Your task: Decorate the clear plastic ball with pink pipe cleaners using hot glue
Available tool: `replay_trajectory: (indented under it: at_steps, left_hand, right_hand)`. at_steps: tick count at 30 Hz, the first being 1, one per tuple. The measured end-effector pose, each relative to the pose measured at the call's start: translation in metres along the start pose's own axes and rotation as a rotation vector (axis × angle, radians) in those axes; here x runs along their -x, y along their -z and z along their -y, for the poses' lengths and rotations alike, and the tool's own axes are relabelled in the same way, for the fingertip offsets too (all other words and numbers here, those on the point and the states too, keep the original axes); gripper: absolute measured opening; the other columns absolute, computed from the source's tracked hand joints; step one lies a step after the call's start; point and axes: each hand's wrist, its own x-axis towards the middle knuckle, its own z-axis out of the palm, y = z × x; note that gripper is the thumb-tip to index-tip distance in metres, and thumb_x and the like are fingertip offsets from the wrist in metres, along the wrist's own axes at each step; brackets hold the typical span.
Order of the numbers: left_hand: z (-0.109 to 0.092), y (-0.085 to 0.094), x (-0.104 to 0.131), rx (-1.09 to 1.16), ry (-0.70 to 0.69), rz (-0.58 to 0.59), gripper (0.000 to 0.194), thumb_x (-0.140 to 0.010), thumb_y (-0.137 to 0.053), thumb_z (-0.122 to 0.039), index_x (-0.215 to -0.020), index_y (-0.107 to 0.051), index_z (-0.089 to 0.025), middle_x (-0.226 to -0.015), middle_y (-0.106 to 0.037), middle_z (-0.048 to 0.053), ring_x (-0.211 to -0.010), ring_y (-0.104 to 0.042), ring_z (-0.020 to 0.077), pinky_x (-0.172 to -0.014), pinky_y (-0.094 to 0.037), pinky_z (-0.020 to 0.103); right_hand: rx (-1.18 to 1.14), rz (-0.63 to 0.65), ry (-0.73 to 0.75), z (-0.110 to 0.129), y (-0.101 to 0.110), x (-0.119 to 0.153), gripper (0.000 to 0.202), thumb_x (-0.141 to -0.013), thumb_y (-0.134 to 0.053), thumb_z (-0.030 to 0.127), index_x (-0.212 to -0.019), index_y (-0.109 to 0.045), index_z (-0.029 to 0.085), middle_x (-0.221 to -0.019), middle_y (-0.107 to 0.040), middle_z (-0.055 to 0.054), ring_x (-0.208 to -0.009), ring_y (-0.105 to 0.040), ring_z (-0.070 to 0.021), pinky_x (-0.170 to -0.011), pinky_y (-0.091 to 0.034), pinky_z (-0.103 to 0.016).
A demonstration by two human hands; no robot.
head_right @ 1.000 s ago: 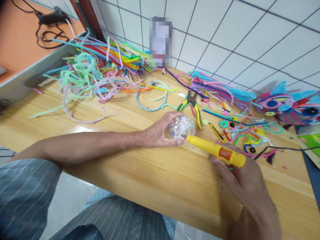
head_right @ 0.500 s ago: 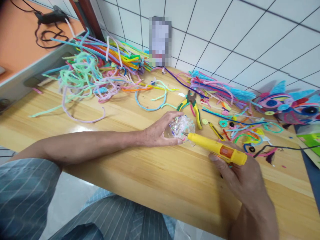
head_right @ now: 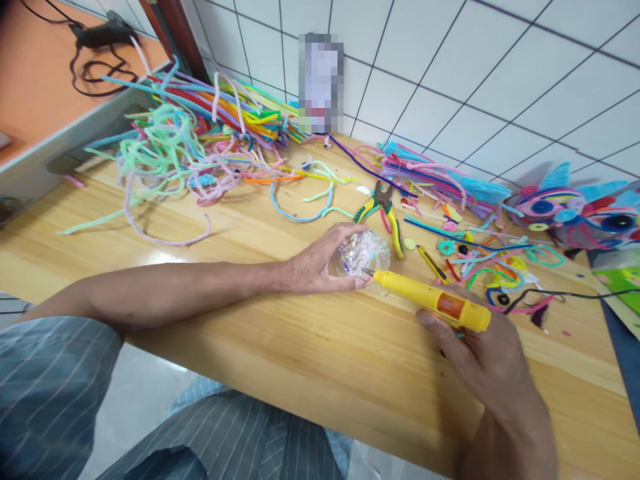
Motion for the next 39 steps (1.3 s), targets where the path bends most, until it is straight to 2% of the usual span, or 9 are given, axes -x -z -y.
replay_trajectory:
  at_steps: [13,23,26,31,36,39]
  left_hand:
    - [0.0023,0.0004,-0.0005,0.016,0.006,0.014,0.082,-0.088,-0.077,-0.059,-0.151,-0.042,-0.020,-0.146,-0.059,0.019,-0.140,-0.057,0.0337,-0.121,-0.048,0.056]
    - [0.0001,0.0002,-0.0015,0.051,0.076,0.023,0.085,-0.083,-0.082,-0.057,-0.151,-0.045,-0.023,-0.147,-0.060,0.017,-0.142,-0.056,0.0360,-0.123,-0.045,0.060]
    - [-0.0013,0.0005,-0.0017,0.048,0.084,0.026,0.084,-0.083,-0.082,-0.057,-0.151,-0.046,-0.023,-0.147,-0.060,0.017,-0.143,-0.056,0.0356,-0.123,-0.046,0.059]
    - [-0.0016,0.0018,-0.0020,0.055,0.096,0.042,0.084,-0.083,-0.083,-0.054,-0.152,-0.046,-0.022,-0.149,-0.059,0.018,-0.144,-0.055,0.0363,-0.125,-0.045,0.059]
    - [-0.0014,0.0020,-0.0019,0.052,0.079,0.045,0.085,-0.083,-0.081,-0.056,-0.151,-0.045,-0.021,-0.147,-0.060,0.018,-0.142,-0.056,0.0356,-0.123,-0.046,0.058]
    - [-0.0016,0.0013,-0.0019,0.052,0.072,0.029,0.084,-0.084,-0.081,-0.057,-0.151,-0.045,-0.021,-0.146,-0.060,0.019,-0.141,-0.057,0.0353,-0.122,-0.046,0.059]
  right_hand:
    - [0.100,-0.058,0.057,0.0080,0.0006,-0.0073,0.006,-0.099,-0.063,0.031,-0.100,-0.069,0.032,-0.080,-0.076,0.005,-0.063,-0.072,-0.0177,-0.053,-0.055,-0.026]
    - [0.022,-0.038,0.035,0.0061,0.0002,-0.0060,0.005,-0.095,-0.067,0.029,-0.098,-0.072,0.029,-0.077,-0.076,0.003,-0.059,-0.071,-0.0191,-0.050,-0.054,-0.027]
    - [0.032,-0.046,0.030,0.0065,-0.0002,-0.0066,0.006,-0.095,-0.067,0.032,-0.093,-0.072,0.030,-0.078,-0.077,0.003,-0.062,-0.073,-0.0202,-0.053,-0.055,-0.028]
    - [0.055,-0.074,-0.026,0.0057,-0.0011,-0.0059,0.010,-0.095,-0.067,0.035,-0.099,-0.075,0.032,-0.088,-0.081,0.002,-0.069,-0.076,-0.0217,-0.058,-0.059,-0.030]
    - [0.052,-0.074,0.019,0.0060,0.0002,-0.0059,0.009,-0.097,-0.066,0.035,-0.094,-0.073,0.029,-0.080,-0.079,0.002,-0.064,-0.074,-0.0201,-0.055,-0.058,-0.028]
    - [0.033,-0.055,0.018,0.0068,0.0013,-0.0056,0.012,-0.097,-0.066,0.036,-0.091,-0.073,0.028,-0.082,-0.080,0.001,-0.065,-0.076,-0.0212,-0.056,-0.059,-0.030]
